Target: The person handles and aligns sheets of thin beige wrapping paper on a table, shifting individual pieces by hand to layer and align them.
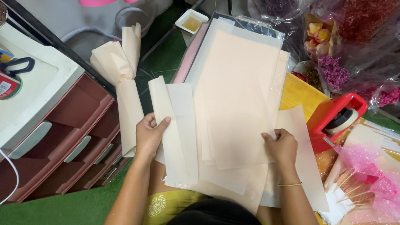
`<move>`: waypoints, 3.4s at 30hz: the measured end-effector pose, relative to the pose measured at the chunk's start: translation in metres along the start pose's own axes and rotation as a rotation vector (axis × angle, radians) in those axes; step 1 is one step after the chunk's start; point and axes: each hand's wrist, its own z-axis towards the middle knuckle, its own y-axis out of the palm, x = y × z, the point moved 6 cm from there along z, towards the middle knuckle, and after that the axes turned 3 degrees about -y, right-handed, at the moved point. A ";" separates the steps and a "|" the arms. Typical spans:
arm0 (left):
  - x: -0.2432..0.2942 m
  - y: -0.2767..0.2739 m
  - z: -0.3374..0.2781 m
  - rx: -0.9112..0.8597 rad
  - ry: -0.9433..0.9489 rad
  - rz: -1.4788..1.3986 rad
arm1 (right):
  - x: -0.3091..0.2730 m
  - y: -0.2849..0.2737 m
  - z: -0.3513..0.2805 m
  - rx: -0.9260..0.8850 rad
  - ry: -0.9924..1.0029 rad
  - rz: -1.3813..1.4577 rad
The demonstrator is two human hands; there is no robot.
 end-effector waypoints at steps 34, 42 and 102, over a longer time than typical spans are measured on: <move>-0.017 0.173 -0.087 -0.707 -0.071 0.098 | 0.037 -0.066 0.003 0.208 -0.047 1.108; -0.027 0.140 -0.082 -0.661 -0.036 0.265 | 0.064 -0.049 0.006 0.229 -0.104 0.674; -0.029 0.217 -0.066 -0.913 0.762 1.285 | -0.020 0.052 0.012 -0.102 0.043 0.244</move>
